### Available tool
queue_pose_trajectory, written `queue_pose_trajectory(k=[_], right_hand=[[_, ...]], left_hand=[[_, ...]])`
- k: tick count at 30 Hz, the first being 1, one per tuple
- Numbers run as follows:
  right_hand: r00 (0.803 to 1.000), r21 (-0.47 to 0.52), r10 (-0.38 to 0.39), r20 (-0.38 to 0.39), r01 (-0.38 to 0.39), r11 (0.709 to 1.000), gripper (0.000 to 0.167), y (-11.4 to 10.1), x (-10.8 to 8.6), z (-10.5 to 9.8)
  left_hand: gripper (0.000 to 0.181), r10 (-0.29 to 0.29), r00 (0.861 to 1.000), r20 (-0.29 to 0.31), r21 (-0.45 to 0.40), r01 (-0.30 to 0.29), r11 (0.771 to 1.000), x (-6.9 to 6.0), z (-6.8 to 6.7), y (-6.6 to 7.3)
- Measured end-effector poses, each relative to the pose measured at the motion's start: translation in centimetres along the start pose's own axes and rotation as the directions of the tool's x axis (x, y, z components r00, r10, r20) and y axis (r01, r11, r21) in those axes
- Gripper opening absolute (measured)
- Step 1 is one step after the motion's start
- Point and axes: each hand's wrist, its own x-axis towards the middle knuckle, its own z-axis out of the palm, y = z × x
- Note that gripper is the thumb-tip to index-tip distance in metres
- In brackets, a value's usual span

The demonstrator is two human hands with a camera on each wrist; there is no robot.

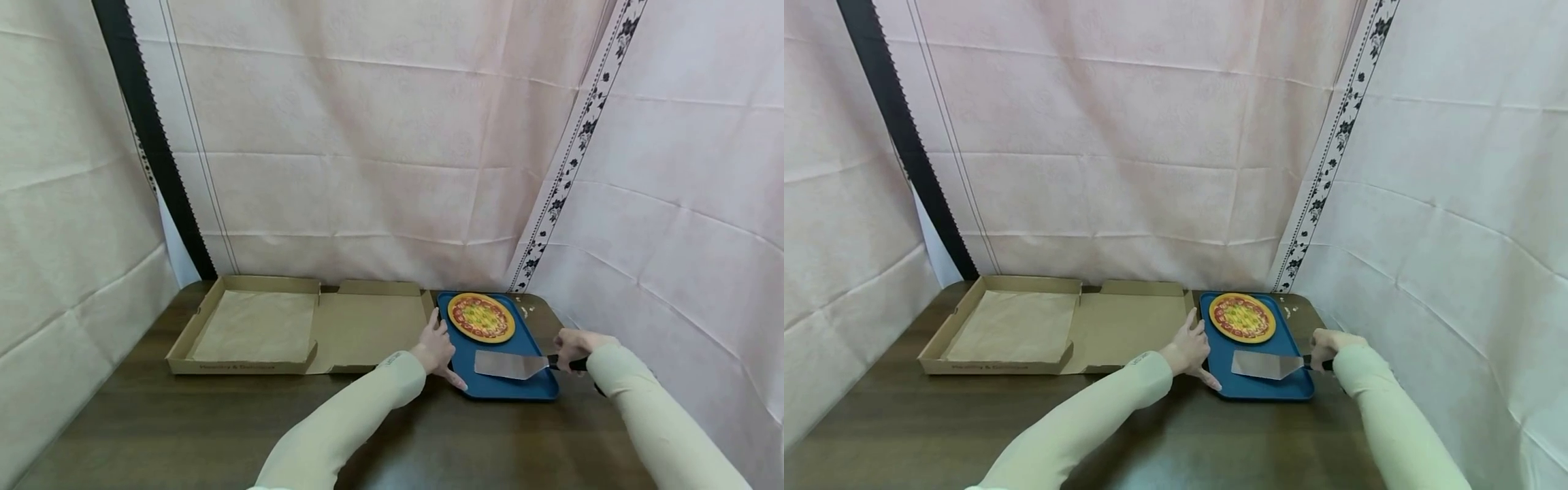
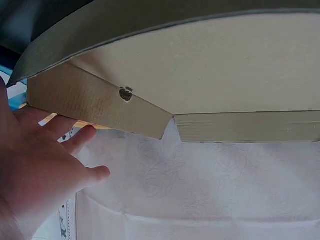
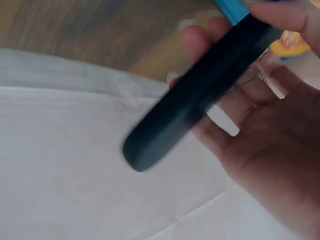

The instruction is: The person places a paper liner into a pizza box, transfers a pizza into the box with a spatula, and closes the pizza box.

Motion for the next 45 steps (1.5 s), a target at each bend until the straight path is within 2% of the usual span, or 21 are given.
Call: queue_pose_trajectory(k=[3,7,14,24,29,37,41,45], right_hand=[[0.999,0.099,-0.04,0.035,0.037,0.994,0.028,0.9,-0.9,-0.7],[0.998,0.123,-0.056,0.028,0.052,0.991,0.025,2.1,-1.7,-1.6],[0.998,0.209,-0.054,0.023,0.048,0.977,0.033,3.5,-2.2,-2.2],[0.999,0.23,-0.049,0.007,0.046,0.972,0.025,4.3,-1.8,-1.1],[0.997,0.223,-0.083,-0.002,0.082,0.971,0.026,4.5,-1.6,-0.6],[0.995,0.213,-0.102,0.01,0.097,0.972,0.021,3.9,-1.4,-1.0],[0.989,0.2,-0.145,0.019,0.138,0.97,0.018,3.2,-1.4,-1.3],[0.985,0.23,-0.167,0.031,0.156,0.961,0.018,2.7,-1.3,-1.1]], left_hand=[[0.091,0.005,1.0,0.002,0.0,-0.005,1.0,0.2,0.0,0.1],[0.092,-0.009,1.0,0.017,-0.008,0.009,1.0,0.4,0.0,0.1],[0.092,-0.017,0.999,0.038,-0.068,0.019,0.998,0.6,-0.1,-0.2],[0.091,0.018,0.999,0.039,-0.121,-0.013,0.993,0.7,-0.2,0.0],[0.093,0.033,0.999,0.038,-0.133,-0.027,0.991,1.3,0.2,0.1],[0.091,0.026,0.998,0.059,-0.158,-0.017,0.987,1.2,-0.3,0.1],[0.089,0.018,0.997,0.08,-0.166,-0.004,0.986,1.3,-0.3,0.3],[0.087,0.011,0.996,0.091,-0.178,0.006,0.984,1.4,-0.2,0.4]])
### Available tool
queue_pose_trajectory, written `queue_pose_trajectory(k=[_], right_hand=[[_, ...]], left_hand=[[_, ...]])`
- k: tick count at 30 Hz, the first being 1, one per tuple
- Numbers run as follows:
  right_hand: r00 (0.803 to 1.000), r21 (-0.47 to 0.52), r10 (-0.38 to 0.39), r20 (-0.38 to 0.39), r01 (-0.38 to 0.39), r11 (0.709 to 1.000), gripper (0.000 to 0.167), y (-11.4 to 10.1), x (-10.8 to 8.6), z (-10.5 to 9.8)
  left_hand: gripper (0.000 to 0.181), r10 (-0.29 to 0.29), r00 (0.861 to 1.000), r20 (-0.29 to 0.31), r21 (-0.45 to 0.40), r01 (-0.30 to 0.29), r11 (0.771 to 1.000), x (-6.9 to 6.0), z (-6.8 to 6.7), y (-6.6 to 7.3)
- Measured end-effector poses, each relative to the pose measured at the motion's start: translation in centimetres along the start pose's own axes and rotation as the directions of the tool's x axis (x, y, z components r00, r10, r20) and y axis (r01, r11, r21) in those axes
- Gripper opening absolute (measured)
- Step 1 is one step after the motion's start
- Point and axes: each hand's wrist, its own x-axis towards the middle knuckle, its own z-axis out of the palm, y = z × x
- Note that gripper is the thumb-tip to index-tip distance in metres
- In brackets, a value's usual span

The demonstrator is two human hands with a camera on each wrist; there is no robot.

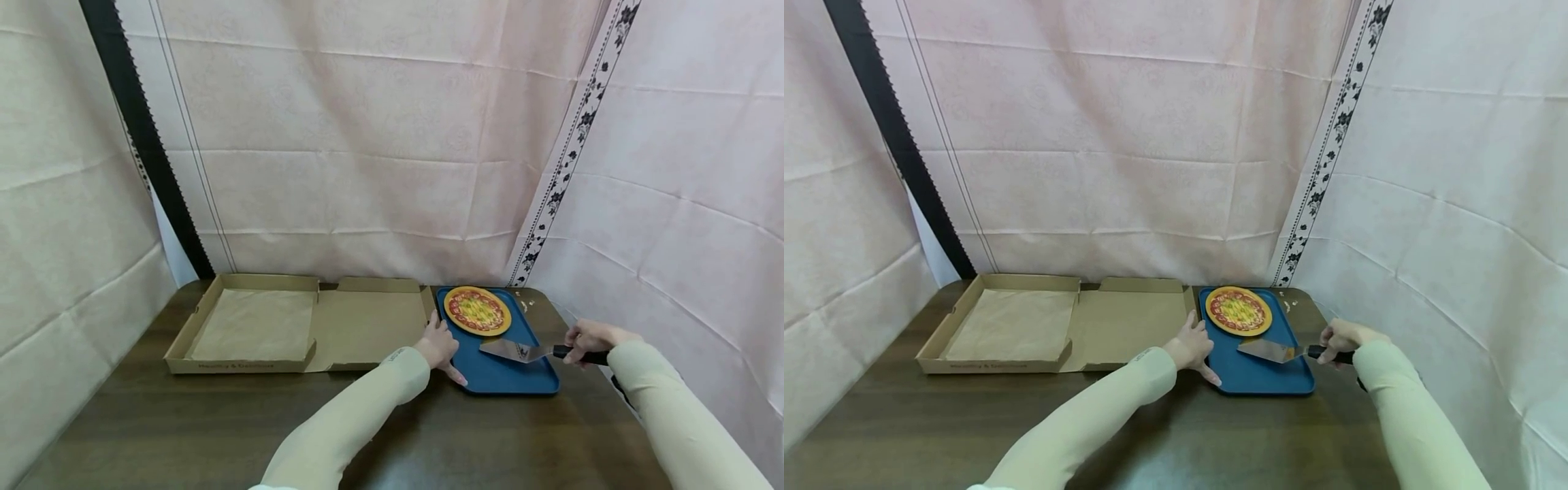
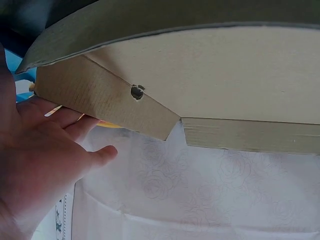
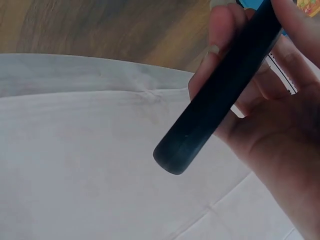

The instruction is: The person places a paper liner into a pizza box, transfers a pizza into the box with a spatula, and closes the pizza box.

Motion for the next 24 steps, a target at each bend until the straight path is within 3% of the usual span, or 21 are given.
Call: queue_pose_trajectory(k=[8,15,24], right_hand=[[1.0,0.052,-0.014,-0.018,0.015,0.999,0.016,0.6,0.2,0.8],[0.999,0.033,-0.051,-0.006,0.051,0.998,0.015,0.5,0.8,1.6],[0.999,0.079,-0.031,-0.024,0.033,0.996,0.018,0.2,1.6,2.3]], left_hand=[[0.089,-0.006,1.0,0.002,-0.003,0.006,1.0,-0.9,-0.7,0.0],[0.091,-0.001,1.0,0.016,0.008,0.001,1.0,-0.9,-0.6,0.5],[0.09,-0.009,1.0,0.014,0.024,0.008,1.0,-1.1,-1.0,0.1]])
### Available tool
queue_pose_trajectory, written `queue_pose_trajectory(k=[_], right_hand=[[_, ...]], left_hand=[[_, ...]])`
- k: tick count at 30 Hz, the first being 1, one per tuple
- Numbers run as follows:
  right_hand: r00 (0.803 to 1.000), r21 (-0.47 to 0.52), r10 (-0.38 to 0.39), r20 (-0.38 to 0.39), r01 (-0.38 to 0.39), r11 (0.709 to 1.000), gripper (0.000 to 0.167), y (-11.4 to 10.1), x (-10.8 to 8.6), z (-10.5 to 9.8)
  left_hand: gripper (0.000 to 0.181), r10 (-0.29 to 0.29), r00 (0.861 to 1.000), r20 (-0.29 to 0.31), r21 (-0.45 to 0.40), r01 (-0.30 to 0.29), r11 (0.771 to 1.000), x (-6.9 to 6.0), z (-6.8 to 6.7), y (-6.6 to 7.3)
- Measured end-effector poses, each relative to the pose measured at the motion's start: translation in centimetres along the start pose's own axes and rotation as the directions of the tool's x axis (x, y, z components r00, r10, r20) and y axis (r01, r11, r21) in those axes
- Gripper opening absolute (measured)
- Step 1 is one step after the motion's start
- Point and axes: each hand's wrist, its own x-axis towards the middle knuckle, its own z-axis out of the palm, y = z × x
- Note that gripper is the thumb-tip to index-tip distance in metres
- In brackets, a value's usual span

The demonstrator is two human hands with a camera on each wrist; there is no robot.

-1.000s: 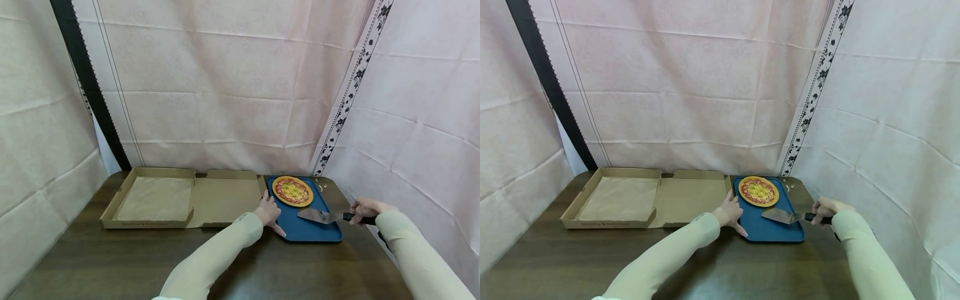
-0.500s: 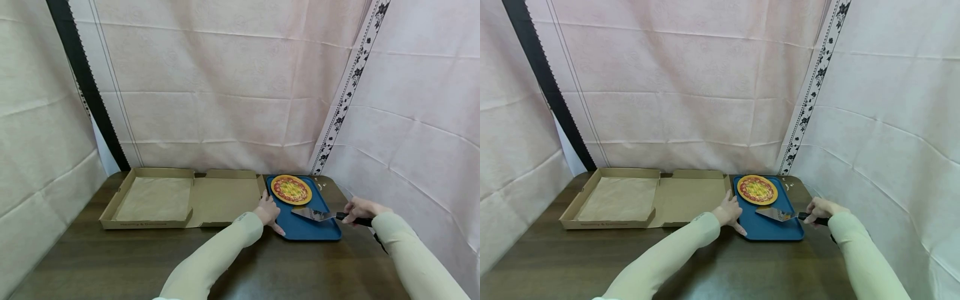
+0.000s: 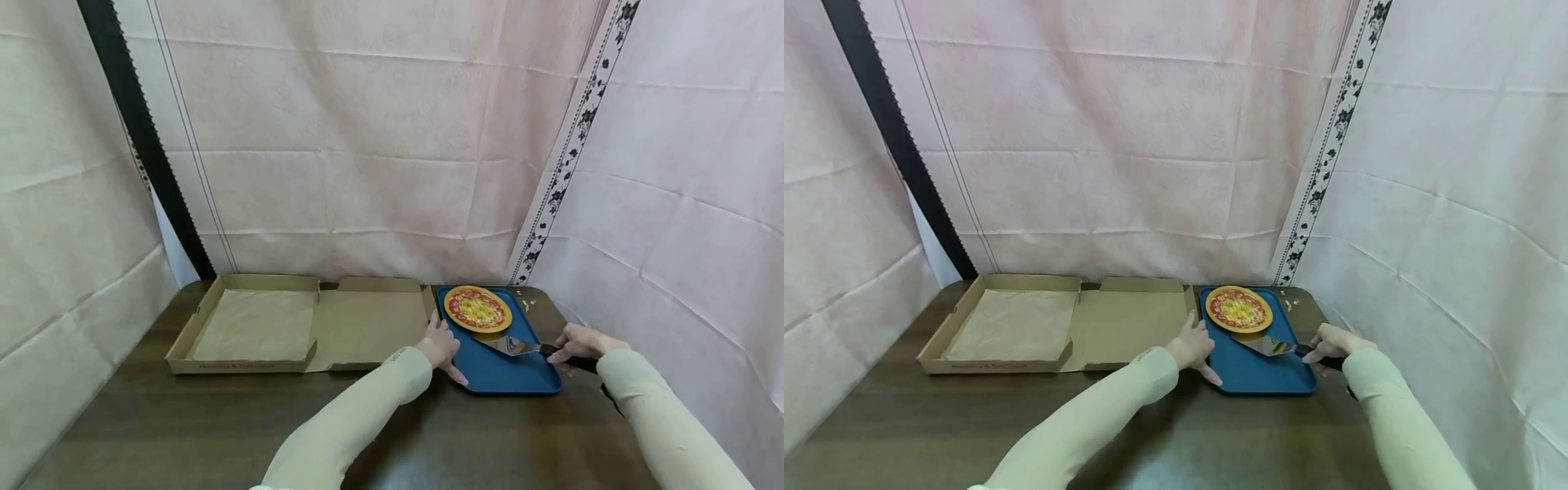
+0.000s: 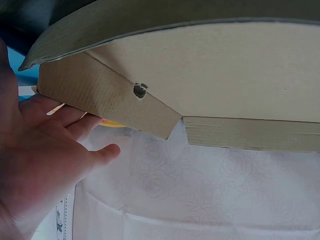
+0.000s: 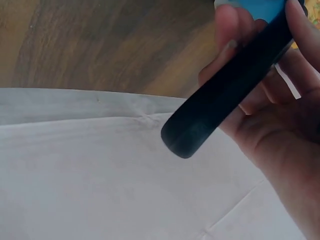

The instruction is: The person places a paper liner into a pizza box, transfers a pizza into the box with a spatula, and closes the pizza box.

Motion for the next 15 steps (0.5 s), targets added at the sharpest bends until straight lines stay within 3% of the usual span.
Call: queue_pose_trajectory(k=[6,13,15], right_hand=[[0.999,-0.005,0.016,-0.033,-0.016,1.0,0.021,0.0,0.2,0.6],[0.993,-0.162,-0.026,-0.116,0.007,0.987,0.032,0.2,1.1,1.3],[0.991,-0.163,-0.018,-0.133,-0.004,0.987,0.034,0.2,1.3,1.5]], left_hand=[[0.09,0.016,1.0,-0.006,-0.007,-0.016,1.0,-0.1,-0.2,-0.1],[0.09,0.013,1.0,-0.009,-0.01,-0.013,1.0,-0.1,0.0,-0.1],[0.091,0.013,1.0,-0.01,-0.007,-0.013,1.0,-0.1,0.1,-0.1]])
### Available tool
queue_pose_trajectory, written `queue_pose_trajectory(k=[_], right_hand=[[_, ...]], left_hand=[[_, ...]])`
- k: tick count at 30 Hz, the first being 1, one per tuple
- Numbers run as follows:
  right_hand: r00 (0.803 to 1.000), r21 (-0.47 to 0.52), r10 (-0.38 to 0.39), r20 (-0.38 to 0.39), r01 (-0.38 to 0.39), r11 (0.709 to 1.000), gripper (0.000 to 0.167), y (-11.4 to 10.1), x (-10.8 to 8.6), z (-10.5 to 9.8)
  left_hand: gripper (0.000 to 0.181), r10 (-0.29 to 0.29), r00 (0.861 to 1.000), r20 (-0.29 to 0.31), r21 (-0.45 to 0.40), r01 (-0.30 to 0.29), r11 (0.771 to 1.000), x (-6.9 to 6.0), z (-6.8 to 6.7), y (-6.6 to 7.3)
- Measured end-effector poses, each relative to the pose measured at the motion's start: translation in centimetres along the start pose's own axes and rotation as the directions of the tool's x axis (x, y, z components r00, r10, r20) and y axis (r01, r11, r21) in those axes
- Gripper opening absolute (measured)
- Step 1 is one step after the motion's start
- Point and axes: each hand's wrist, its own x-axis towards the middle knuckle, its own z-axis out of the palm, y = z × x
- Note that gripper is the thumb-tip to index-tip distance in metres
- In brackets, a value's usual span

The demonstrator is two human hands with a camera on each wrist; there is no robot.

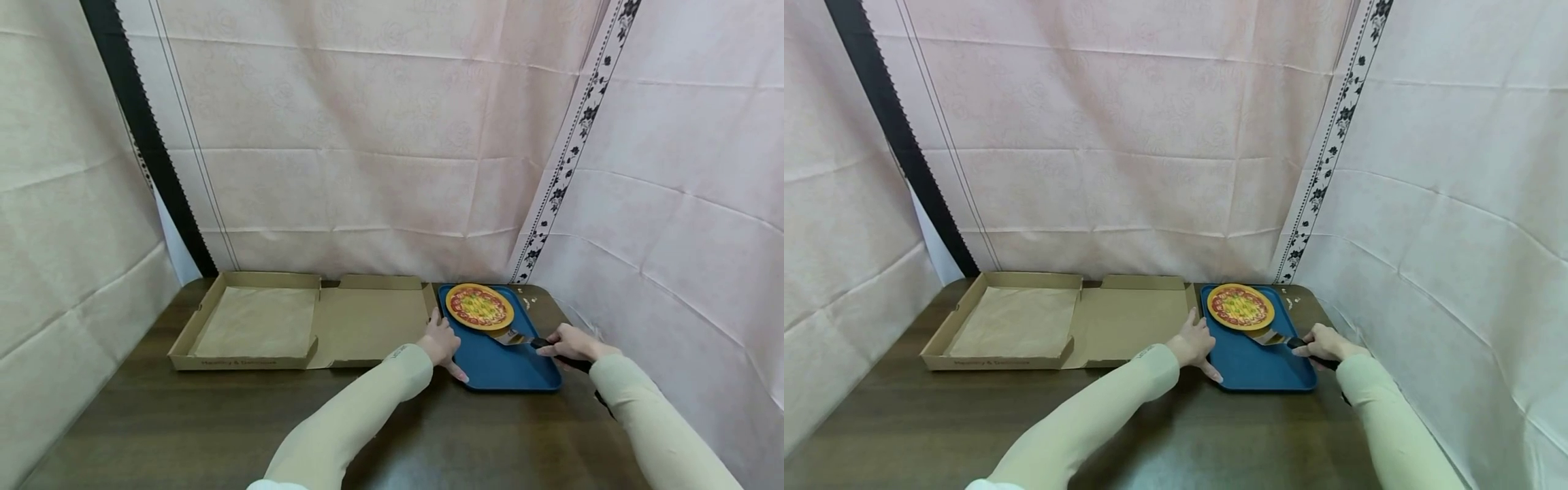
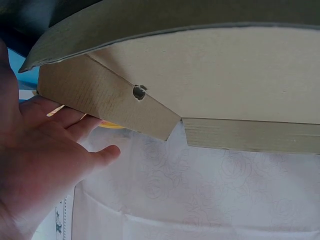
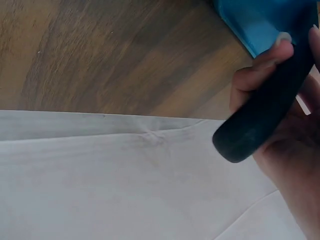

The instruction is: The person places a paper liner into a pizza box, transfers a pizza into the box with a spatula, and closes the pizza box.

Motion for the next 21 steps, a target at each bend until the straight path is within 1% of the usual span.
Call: queue_pose_trajectory(k=[6,12,21], right_hand=[[1.0,0.03,0.008,0.0,-0.008,1.0,0.032,-0.18,0.22,0.22],[1.0,0.016,-0.006,-0.006,0.006,1.0,0.036,-0.36,0.29,0.18],[0.998,0.05,0.058,-0.013,-0.057,0.997,0.034,-0.74,0.79,0.61]], left_hand=[[0.092,-0.001,1.0,0.009,0.002,0.001,1.0,0.34,0.14,0.07],[0.091,-0.003,1.0,0.009,-0.008,0.003,1.0,0.29,0.09,0.07],[0.09,0.0,1.0,0.014,-0.016,0.0,1.0,-0.07,-0.25,0.01]])
